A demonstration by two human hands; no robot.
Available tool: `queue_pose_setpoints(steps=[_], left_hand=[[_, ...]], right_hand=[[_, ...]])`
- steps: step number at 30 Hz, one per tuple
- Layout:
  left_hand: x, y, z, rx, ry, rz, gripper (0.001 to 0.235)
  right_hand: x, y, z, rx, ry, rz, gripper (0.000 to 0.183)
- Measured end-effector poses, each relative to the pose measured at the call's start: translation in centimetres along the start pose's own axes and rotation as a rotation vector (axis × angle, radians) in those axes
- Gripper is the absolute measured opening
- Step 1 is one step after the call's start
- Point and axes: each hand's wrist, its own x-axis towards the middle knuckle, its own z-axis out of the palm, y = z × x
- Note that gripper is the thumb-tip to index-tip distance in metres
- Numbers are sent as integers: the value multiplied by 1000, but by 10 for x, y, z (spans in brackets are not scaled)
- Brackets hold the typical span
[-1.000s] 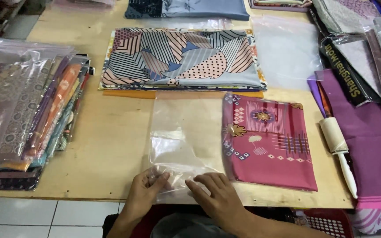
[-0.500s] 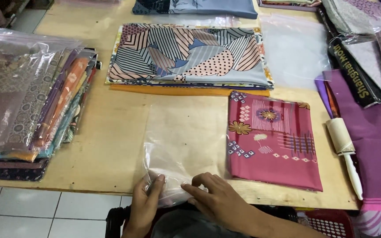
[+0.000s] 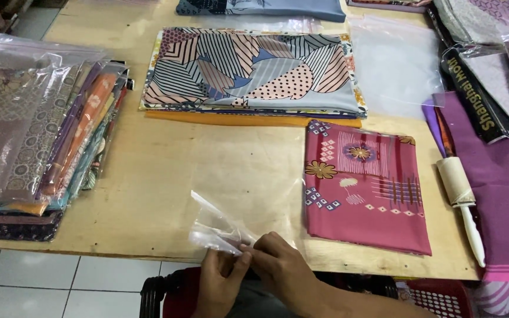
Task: The person uses a lint roller to clean a folded pink patterned cloth on a wooden table. They then place the cloth into a clear plastic bag, smooth it out, and seal the bag.
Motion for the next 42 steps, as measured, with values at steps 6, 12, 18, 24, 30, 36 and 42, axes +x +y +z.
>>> queue_pose_setpoints(steps=[6,12,18,24,30,36,42], left_hand=[[-1,50,1,435,-27,215,28],[4,40,-9,346,-144,253,26],[6,31,-12,422,-116,250,28],[1,43,-11,326,-133,214,26],[-18,22,-21,275,4,-174,48],[-24,64,11,-175,-176,-13,95],[-6,83,14,208,-63,201,34]], right_hand=[[-7,21,-1,55,-77,124,15],[15,4,-23,265,-216,261,26],[15,2,-24,423,-168,522,40],[24,0,-57,169,27,346,30],[18,1,-59,-329,-206,-89,22],[24,-15,-41,-176,-404,-96,12],[28,-14,-33,-351,-221,-49,23]])
